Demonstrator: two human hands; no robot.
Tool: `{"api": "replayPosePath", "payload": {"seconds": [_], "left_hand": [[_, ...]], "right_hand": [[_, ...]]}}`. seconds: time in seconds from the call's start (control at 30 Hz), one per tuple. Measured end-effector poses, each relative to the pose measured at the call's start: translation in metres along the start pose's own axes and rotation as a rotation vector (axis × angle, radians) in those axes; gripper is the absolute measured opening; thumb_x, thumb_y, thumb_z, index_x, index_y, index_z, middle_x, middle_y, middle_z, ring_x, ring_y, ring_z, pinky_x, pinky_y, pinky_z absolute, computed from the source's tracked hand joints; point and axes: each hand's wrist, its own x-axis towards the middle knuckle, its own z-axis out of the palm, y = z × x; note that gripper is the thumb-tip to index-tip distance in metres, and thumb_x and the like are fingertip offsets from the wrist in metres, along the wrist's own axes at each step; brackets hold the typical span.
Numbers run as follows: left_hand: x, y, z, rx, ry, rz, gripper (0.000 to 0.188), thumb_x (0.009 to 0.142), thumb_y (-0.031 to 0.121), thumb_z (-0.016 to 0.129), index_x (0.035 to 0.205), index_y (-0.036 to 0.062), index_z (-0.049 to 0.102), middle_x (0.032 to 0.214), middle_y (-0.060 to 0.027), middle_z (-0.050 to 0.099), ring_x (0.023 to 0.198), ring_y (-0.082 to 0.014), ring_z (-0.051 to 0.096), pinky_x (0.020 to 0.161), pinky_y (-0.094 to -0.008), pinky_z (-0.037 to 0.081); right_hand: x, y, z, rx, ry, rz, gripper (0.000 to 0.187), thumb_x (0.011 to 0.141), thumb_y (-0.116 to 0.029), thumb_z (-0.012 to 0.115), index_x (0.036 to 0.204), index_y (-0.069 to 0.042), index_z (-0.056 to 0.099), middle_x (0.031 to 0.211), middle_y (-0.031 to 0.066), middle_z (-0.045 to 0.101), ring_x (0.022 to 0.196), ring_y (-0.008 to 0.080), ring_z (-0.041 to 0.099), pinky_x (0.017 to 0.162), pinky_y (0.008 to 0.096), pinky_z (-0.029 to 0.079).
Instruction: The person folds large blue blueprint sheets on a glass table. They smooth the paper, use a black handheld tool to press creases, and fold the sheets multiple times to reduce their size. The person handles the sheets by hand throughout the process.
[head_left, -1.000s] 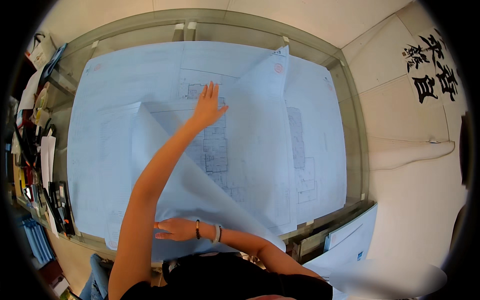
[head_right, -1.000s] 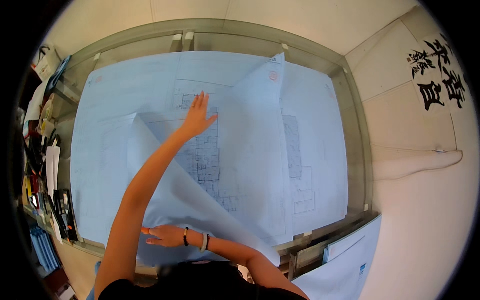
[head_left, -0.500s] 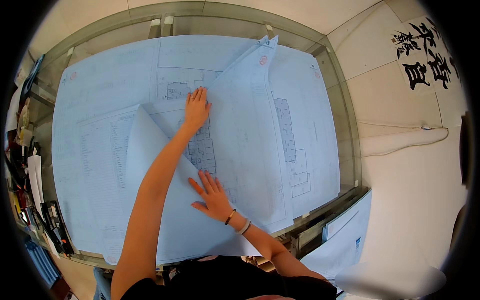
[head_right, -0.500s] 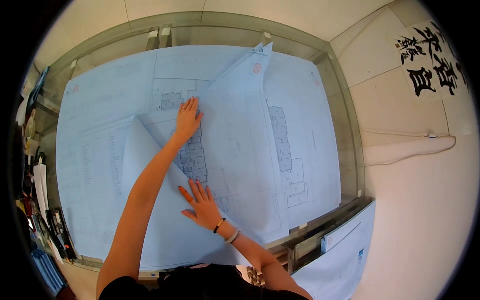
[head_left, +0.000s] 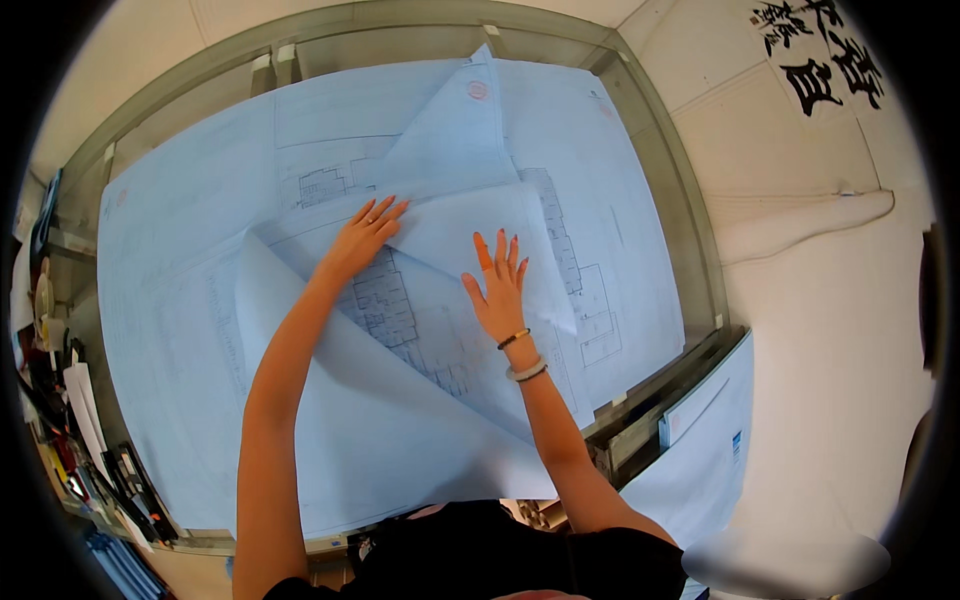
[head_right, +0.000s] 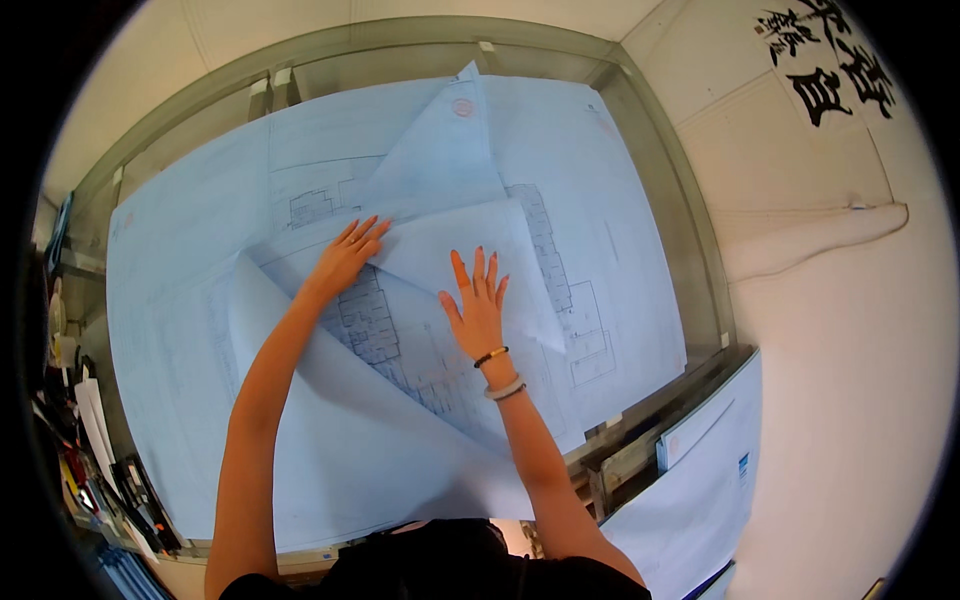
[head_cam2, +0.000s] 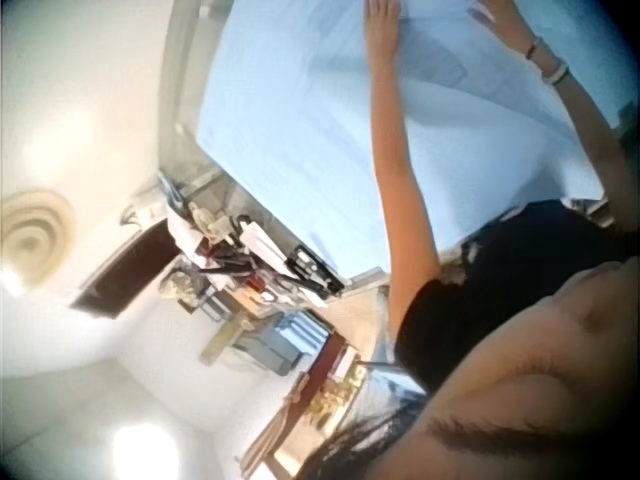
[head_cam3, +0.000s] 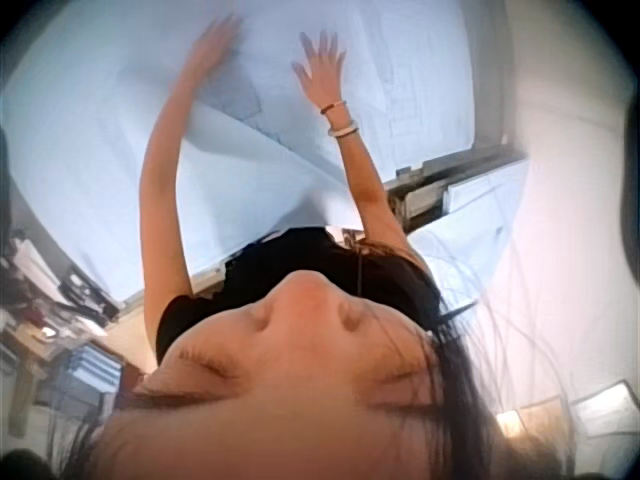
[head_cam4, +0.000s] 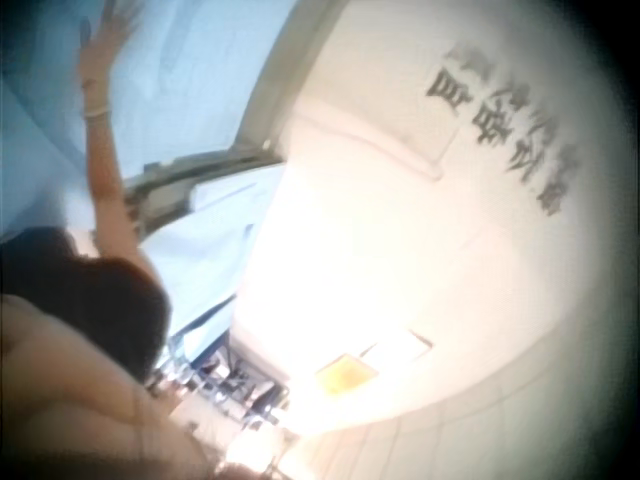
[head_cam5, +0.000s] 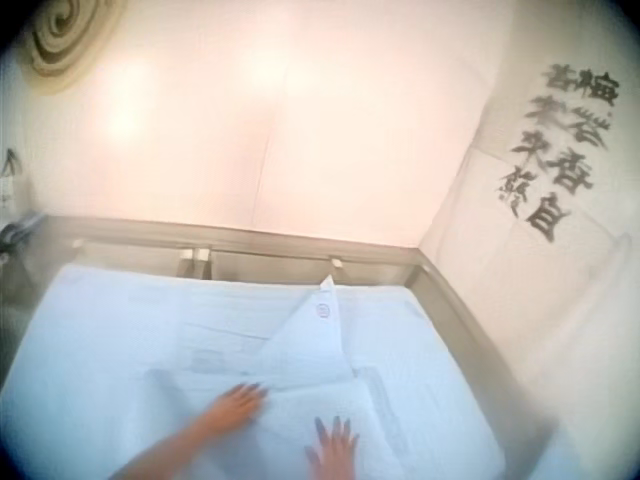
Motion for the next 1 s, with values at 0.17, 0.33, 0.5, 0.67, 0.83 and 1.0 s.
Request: {"api": "replayPosePath", "payload": {"seconds": [0.17,0.33,0.5,0.67,0.83,1.0], "left_hand": [[-0.014,0.011,-0.004,0.035,-0.136,0.025,0.011,0.089,-0.001,0.046,0.098,0.0047,0.05,0.149,-0.0046,0.038,0.138,-0.0262,0.033,0.116,-0.0399,0.027],[-0.017,0.034,0.003,0.092,-0.185,-0.074,0.044,0.092,0.024,0.053,0.132,0.0081,0.044,0.154,-0.0121,0.027,0.142,-0.0311,0.025,0.117,-0.046,0.02],[-0.001,0.065,0.022,0.072,-0.07,-0.259,0.074,0.09,0.043,0.056,0.149,0.01,0.026,0.157,-0.0174,0.015,0.145,-0.0372,0.014,0.115,-0.0546,0.014],[0.006,0.081,0.036,0.089,-0.02,-0.365,0.083,0.087,0.054,0.056,0.151,0.0101,0.024,0.157,-0.0211,0.012,0.144,-0.0412,0.01,0.111,-0.0625,0.011],[0.008,0.083,0.042,0.111,-0.081,-0.425,0.089,0.085,0.062,0.053,0.151,0.0097,0.023,0.157,-0.0209,0.012,0.144,-0.0418,0.009,0.109,-0.0663,0.008],[0.005,0.08,0.046,0.158,-0.112,-0.419,0.089,0.084,0.062,0.053,0.15,0.0103,0.024,0.156,-0.0215,0.014,0.144,-0.0413,0.01,0.109,-0.0662,0.007]], "right_hand": [[-0.027,0.024,0.052,-0.201,-0.109,0.115,0.055,0.098,-0.042,0.044,0.149,-0.023,0.033,0.156,0.0145,0.019,0.144,0.0395,0.013,0.112,0.062,0.004],[-0.022,0.033,0.054,-0.193,-0.053,0.075,0.054,0.097,-0.043,0.044,0.148,-0.025,0.034,0.156,0.0107,0.022,0.143,0.037,0.017,0.112,0.0613,0.007],[-0.012,0.039,0.053,-0.198,-0.039,0.058,0.054,0.097,-0.044,0.044,0.146,-0.026,0.036,0.156,0.008,0.024,0.143,0.0352,0.018,0.112,0.061,0.009],[-0.007,0.044,0.052,-0.21,-0.016,0.027,0.052,0.097,-0.044,0.044,0.145,-0.026,0.039,0.155,0.0084,0.026,0.143,0.0346,0.019,0.112,0.0611,0.01],[0.001,0.041,0.058,-0.142,-0.022,0.005,0.053,0.097,-0.042,0.043,0.146,-0.023,0.037,0.154,0.0086,0.029,0.142,0.0338,0.022,0.113,0.0575,0.012],[0.051,0.018,0.081,0.077,-0.102,-0.217,0.052,0.1,-0.035,0.04,0.148,-0.018,0.031,0.152,0.009,0.033,0.143,0.0289,0.023,0.116,0.0499,0.012]]}}
